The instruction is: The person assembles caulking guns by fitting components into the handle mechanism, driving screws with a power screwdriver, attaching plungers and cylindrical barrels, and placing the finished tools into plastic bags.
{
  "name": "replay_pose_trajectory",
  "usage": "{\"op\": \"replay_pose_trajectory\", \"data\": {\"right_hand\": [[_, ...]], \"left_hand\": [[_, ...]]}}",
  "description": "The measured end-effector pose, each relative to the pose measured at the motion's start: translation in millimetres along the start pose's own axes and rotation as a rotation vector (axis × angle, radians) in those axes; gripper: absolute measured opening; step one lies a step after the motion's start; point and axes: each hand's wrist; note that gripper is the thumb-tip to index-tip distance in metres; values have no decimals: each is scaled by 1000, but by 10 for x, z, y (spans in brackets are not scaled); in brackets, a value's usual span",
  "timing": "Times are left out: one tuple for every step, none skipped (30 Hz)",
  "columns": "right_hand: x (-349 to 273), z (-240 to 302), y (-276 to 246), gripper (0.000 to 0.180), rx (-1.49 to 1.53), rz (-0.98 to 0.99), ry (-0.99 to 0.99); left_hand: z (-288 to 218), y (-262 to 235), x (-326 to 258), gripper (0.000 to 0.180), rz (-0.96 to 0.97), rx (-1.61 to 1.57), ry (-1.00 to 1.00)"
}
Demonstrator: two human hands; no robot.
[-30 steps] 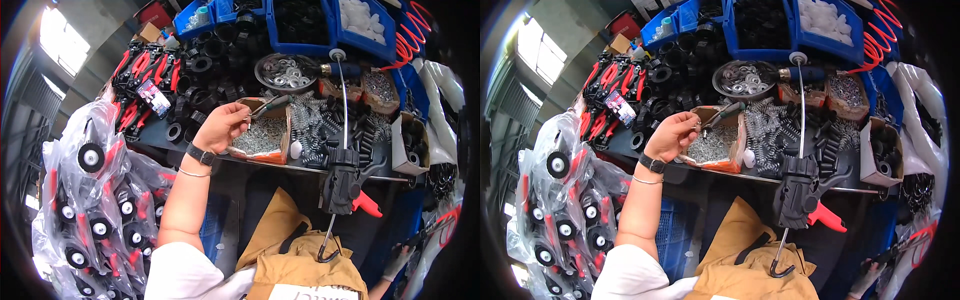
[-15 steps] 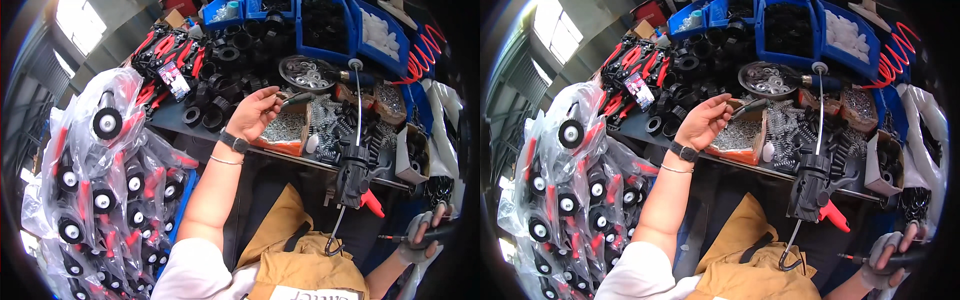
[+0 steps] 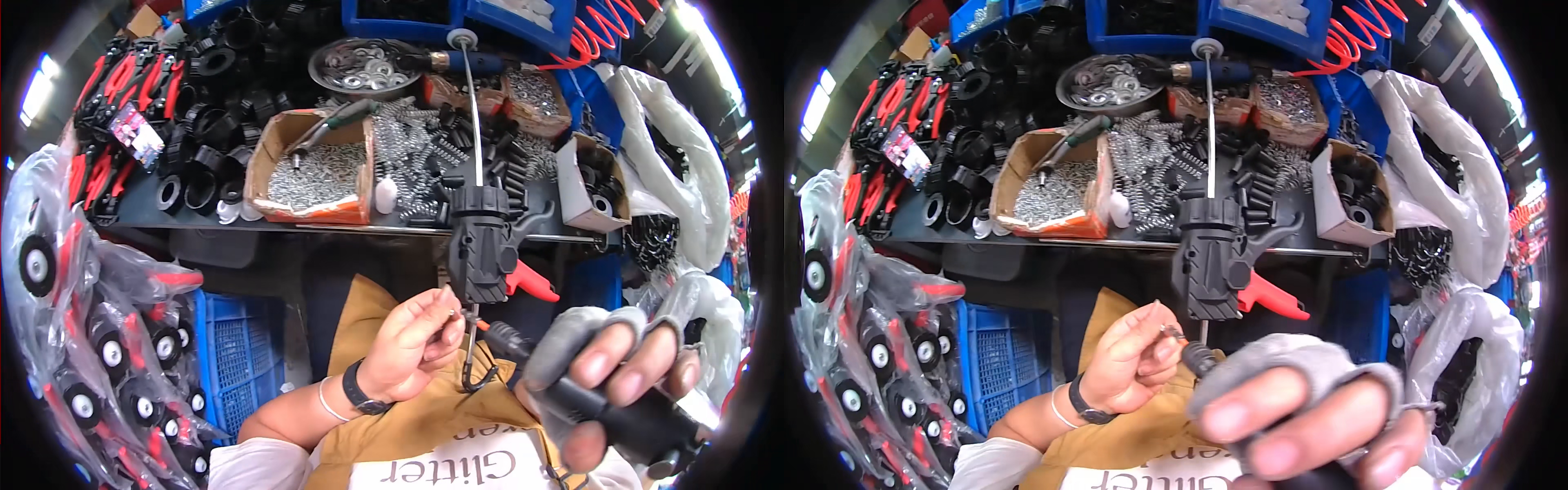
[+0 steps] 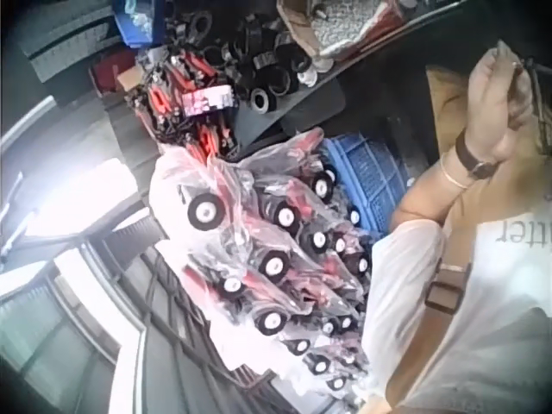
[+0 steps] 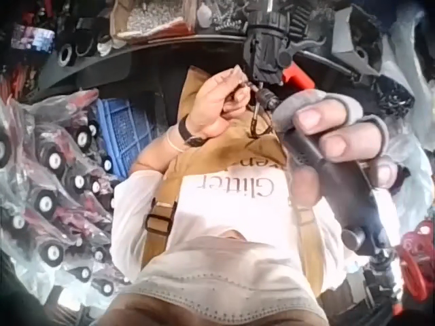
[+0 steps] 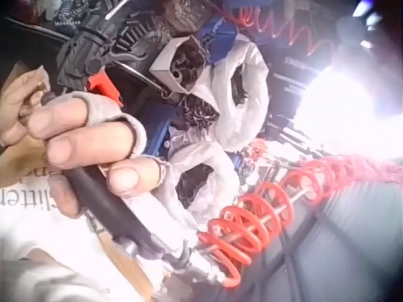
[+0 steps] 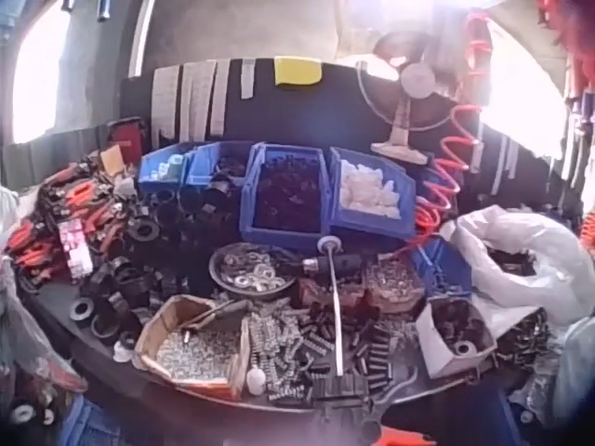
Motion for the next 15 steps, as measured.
{"op": "replay_pose_trajectory", "data": {"right_hand": [[-22,-44,11,77,40,19,-10],[-29,-59,41,75,45,-4,-9],[-33,-59,31,75,33,14,7],[-49,-77,65,75,19,-19,-11],[-64,-100,102,76,8,-51,-29],[-70,-96,95,76,6,-50,-28],[-68,-99,84,77,-4,-49,-41],[-64,-105,78,77,-14,-48,-55],[-62,-109,74,77,-12,-46,-53],[-59,-117,72,78,2,-39,-54],[-62,-118,73,78,17,-31,-55],[-99,-84,37,79,5,-31,-23],[-106,-69,26,79,11,-29,-20],[-101,-54,24,77,21,-40,6],[-105,-33,18,75,32,-53,35]], "left_hand": [[16,14,9,25,-22,-8,-5],[50,16,29,25,-12,-21,-17],[67,12,33,25,-17,-19,-15],[78,9,32,24,-25,-15,-9],[81,16,29,24,-25,-17,-10],[90,41,20,24,-37,2,-13],[101,57,13,24,-50,22,-16],[116,64,8,24,-49,20,-17],[140,72,-5,24,-27,0,14],[164,79,-16,24,-3,-21,45],[201,65,-18,24,-5,-23,46],[243,29,-8,24,19,54,106],[274,8,1,24,41,130,167],[292,7,8,24,36,130,173],[306,3,8,27,74,222,214]]}}
Point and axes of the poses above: each hand's wrist, its own x-axis towards the middle knuckle, its own y-axis out of the palm, z = x × y, and after that the axes turned 14 degrees about y, right-handed
